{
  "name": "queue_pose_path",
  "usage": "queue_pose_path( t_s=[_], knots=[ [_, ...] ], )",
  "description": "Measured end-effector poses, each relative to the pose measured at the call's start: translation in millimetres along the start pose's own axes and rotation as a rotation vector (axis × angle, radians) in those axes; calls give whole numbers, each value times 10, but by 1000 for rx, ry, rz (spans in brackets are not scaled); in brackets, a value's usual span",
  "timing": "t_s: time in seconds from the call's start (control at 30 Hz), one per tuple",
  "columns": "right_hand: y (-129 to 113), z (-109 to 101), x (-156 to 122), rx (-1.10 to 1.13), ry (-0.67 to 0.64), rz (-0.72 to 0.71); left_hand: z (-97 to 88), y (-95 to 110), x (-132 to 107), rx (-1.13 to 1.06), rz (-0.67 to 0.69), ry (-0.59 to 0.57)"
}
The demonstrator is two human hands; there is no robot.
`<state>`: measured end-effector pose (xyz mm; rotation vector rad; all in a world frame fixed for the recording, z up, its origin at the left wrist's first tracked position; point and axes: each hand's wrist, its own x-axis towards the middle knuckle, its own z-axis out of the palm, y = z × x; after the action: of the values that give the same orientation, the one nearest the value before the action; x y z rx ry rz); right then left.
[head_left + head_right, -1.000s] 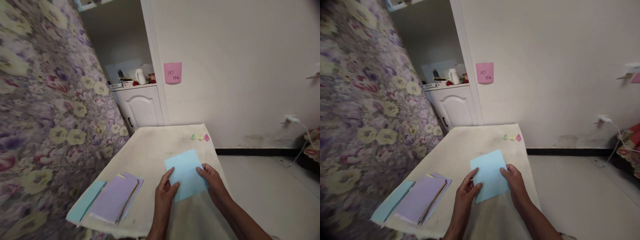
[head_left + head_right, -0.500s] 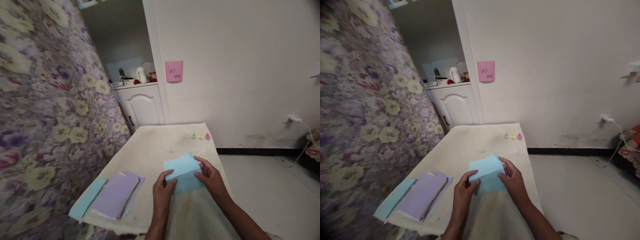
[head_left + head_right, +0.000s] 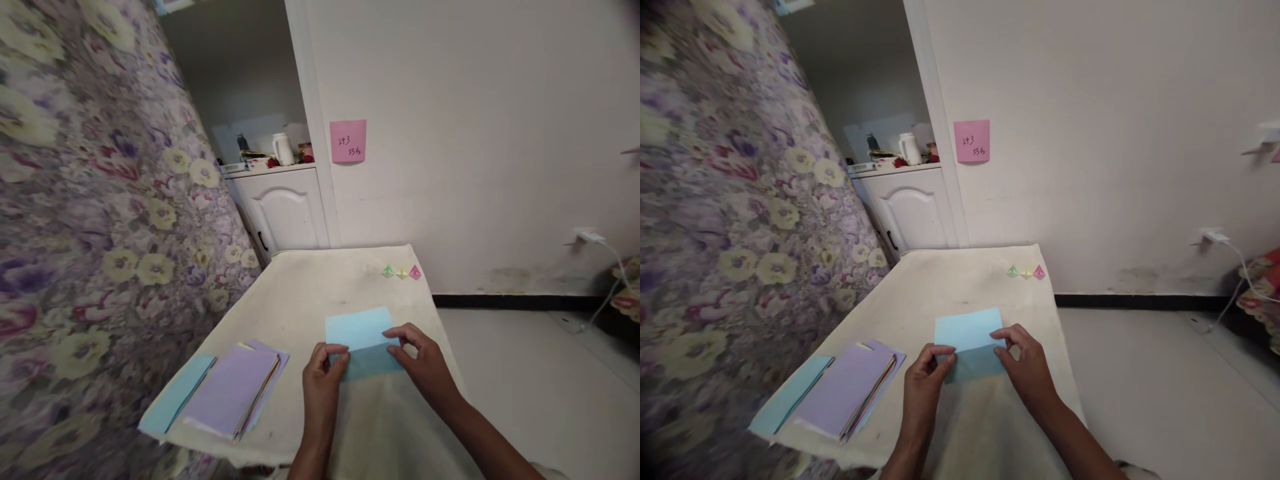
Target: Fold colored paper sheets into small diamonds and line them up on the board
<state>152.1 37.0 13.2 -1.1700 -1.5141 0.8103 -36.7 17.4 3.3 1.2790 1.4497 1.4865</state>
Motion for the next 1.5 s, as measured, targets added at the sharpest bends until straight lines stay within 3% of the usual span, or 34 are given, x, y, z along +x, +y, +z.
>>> queue_pose_path(
  t_s=[0.23, 0.47, 0.7, 0.87, 1.03, 1.5],
  knots=[
    [23, -60, 22, -18, 23, -25, 20, 53, -6, -72, -35, 3],
    [62, -63, 9, -73, 23, -95, 30, 32, 5, 76, 109, 10],
    [85, -75, 14, -110, 41, -135, 25, 77, 6, 96, 156, 28],
    [93, -98, 46, 105, -73, 52, -3, 56, 4, 20, -25, -71],
    [180, -43, 65, 215, -167, 242, -28, -36, 17, -26, -158, -81],
    [178, -65, 67, 165, -129, 218, -58, 51, 0, -6, -89, -24]
  ],
)
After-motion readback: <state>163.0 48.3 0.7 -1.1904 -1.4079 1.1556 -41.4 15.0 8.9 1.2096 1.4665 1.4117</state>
